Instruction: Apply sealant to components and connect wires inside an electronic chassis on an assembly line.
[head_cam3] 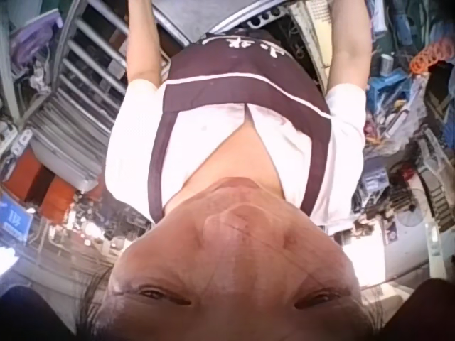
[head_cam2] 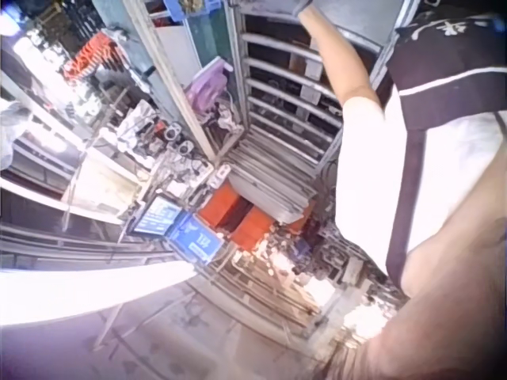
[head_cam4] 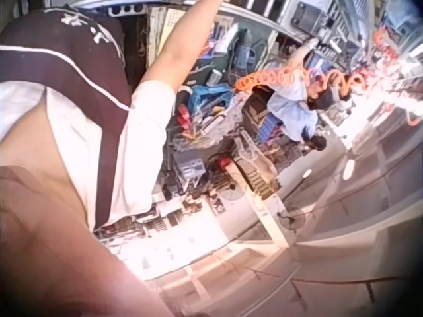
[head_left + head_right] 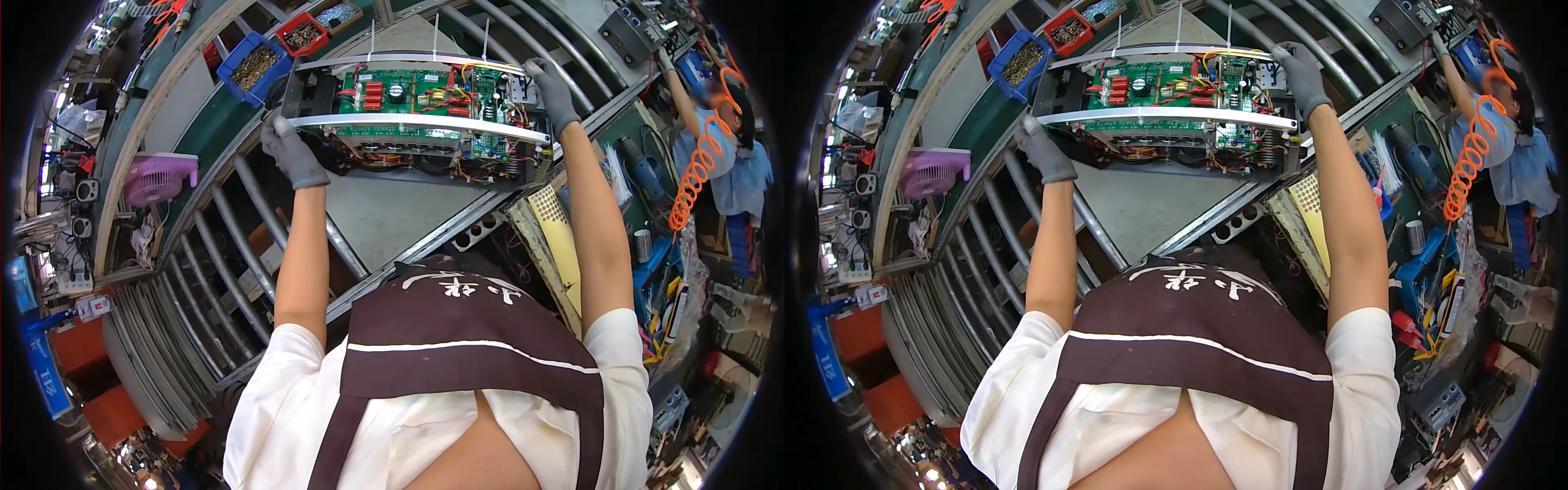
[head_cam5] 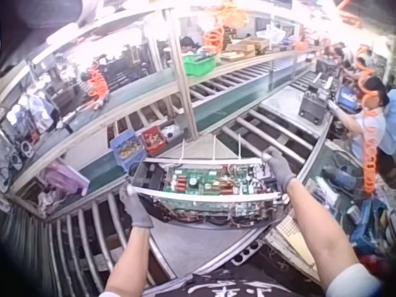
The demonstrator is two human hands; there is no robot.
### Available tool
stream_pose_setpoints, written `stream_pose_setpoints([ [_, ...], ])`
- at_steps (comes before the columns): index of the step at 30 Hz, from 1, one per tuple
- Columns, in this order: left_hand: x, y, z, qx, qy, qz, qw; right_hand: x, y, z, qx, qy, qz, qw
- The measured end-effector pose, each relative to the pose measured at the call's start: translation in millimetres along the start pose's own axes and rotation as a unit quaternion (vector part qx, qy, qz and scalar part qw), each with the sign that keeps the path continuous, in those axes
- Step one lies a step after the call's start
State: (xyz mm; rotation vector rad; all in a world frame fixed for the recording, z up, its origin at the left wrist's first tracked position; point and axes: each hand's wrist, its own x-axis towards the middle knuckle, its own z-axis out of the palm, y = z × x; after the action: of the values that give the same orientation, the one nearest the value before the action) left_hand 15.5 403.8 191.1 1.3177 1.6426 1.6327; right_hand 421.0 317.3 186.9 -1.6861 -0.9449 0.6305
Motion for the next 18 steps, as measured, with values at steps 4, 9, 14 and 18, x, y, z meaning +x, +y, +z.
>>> stream_pose_setpoints([
  [4,34,-2,31,-0.022,-0.052,0.019,0.998,-22,-1,-3,-0.055,0.064,0.031,0.996],
  [9,114,-41,72,0.03,-0.112,0.085,0.99,-62,-35,11,-0.212,0.068,0.122,0.967],
  [14,165,-34,92,-0.265,-0.424,-0.236,0.833,-96,-25,5,-0.189,0.019,0.027,0.981],
  [18,113,-1,101,-0.198,-0.38,-0.204,0.88,-120,-2,-11,-0.063,-0.025,0.004,0.998],
])
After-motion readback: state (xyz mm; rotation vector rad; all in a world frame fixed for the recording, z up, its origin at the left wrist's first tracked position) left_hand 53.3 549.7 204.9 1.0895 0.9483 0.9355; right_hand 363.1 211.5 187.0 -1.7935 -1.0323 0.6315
